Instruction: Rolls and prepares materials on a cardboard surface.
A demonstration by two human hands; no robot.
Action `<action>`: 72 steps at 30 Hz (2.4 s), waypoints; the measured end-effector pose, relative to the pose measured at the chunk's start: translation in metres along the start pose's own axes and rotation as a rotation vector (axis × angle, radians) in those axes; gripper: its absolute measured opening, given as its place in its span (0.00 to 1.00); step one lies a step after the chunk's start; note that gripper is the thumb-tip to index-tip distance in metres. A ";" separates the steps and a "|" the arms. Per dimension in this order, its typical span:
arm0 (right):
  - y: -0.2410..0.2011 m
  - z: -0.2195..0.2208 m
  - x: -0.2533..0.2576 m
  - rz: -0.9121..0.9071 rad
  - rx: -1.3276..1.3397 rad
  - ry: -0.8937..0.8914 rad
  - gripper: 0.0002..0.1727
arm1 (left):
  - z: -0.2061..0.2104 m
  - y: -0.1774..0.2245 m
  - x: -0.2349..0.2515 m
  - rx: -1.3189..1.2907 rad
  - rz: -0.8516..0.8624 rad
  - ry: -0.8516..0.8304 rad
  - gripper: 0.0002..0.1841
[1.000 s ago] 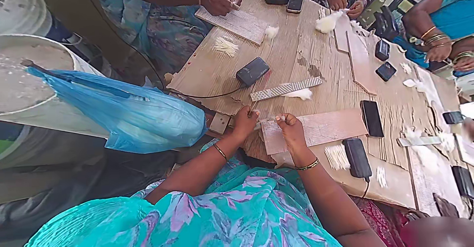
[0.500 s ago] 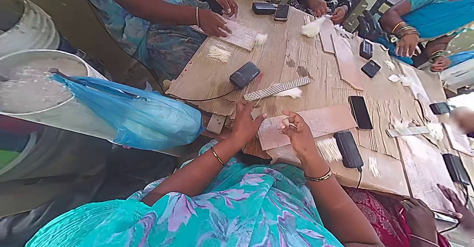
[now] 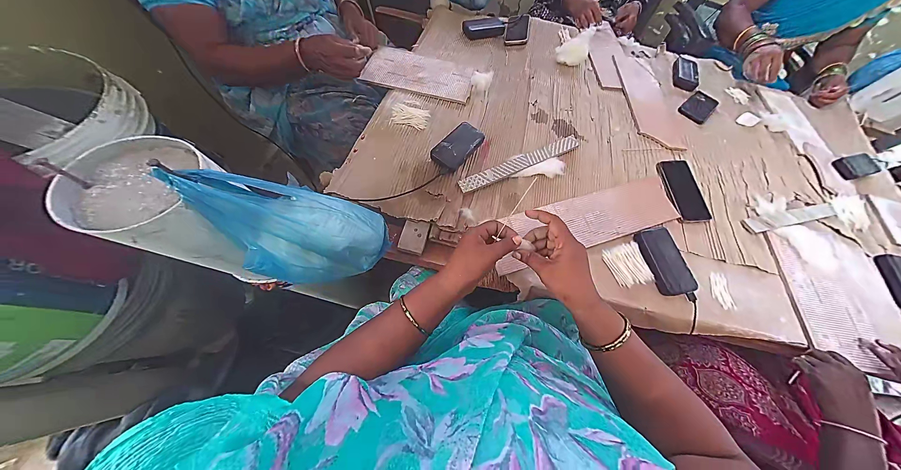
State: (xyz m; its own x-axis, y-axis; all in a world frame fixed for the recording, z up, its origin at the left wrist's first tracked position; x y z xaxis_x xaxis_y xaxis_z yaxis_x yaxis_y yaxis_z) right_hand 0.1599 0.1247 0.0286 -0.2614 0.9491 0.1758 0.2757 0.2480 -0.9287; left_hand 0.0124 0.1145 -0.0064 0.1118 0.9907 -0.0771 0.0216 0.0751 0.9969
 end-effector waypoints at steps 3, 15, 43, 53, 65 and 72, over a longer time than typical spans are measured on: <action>0.001 -0.008 -0.001 0.027 0.168 0.051 0.31 | -0.001 -0.006 -0.003 -0.115 -0.050 0.033 0.04; 0.014 -0.001 -0.009 0.182 0.587 0.114 0.23 | 0.003 -0.006 -0.012 -0.237 -0.084 0.079 0.04; 0.005 -0.008 0.008 0.118 0.152 -0.128 0.33 | 0.001 -0.013 -0.004 0.002 -0.088 -0.089 0.05; 0.047 0.008 0.001 0.417 0.617 -0.006 0.25 | -0.009 -0.026 0.005 -0.024 -0.148 0.025 0.06; 0.075 -0.006 0.028 0.307 -0.039 -0.018 0.29 | -0.018 -0.064 0.026 0.391 -0.188 0.048 0.15; 0.071 0.003 0.021 0.410 0.397 0.006 0.26 | -0.016 -0.061 0.025 0.275 -0.184 0.000 0.18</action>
State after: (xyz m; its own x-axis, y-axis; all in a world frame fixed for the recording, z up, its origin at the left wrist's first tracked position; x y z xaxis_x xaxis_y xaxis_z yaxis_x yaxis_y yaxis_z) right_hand 0.1708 0.1617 -0.0348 -0.2004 0.9537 -0.2241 -0.0156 -0.2318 -0.9726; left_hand -0.0021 0.1366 -0.0686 0.0808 0.9634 -0.2557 0.3086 0.2197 0.9255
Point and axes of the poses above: each hand's wrist, its own x-axis towards the middle knuckle, its own z-axis out of the palm, y = z × x, the point moved 7 cm from there along x, towards the middle knuckle, and after that the axes turned 9 degrees about x, right-handed, at the moved point
